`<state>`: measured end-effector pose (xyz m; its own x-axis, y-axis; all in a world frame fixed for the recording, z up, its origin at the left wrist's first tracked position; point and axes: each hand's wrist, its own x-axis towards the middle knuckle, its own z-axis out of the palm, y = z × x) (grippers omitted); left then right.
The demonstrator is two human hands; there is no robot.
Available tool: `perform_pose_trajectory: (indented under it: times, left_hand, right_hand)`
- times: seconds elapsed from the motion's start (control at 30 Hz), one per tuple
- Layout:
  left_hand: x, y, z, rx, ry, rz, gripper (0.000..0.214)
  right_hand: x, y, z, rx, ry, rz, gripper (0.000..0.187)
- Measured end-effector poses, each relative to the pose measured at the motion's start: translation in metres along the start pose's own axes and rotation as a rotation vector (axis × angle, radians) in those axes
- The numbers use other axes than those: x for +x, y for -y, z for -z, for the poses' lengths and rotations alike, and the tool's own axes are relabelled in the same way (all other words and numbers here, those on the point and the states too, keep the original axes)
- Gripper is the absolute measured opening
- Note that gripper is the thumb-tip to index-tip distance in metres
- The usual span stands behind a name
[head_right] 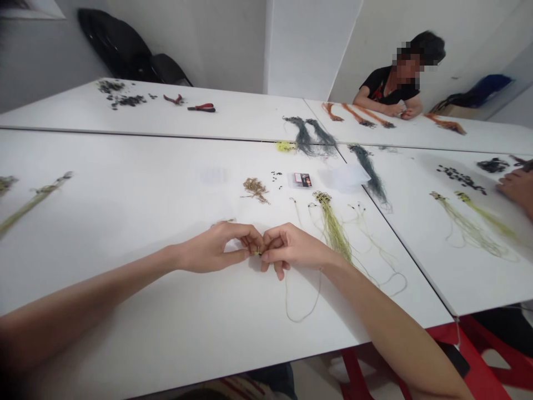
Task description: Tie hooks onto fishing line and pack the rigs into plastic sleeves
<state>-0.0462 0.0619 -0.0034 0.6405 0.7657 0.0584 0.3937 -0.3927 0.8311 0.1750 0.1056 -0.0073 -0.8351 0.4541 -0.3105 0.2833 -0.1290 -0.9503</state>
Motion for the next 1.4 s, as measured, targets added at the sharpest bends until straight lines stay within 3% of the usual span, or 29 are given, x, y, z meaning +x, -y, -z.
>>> perform_pose_trajectory:
  times: [0.17,0.9,1.4]
  left_hand:
    - [-0.0001,0.0006,0.0007,0.015,-0.003,0.020,0.030]
    - [0.0006,-0.0023,0.0020,-0.105,-0.063,0.079,0.013]
    - [-0.0011,-0.0030,0.0031,0.025,-0.079,-0.073,0.020]
  right_hand:
    - [0.0002,-0.0031,0.0003,0.088,0.012,0.008,0.006]
    - [-0.0009,-0.0036,0.0030,0.135,0.037,0.006,0.023]
    - [-0.0006,-0.0027,-0.0020,0.120,0.039,-0.036,0.022]
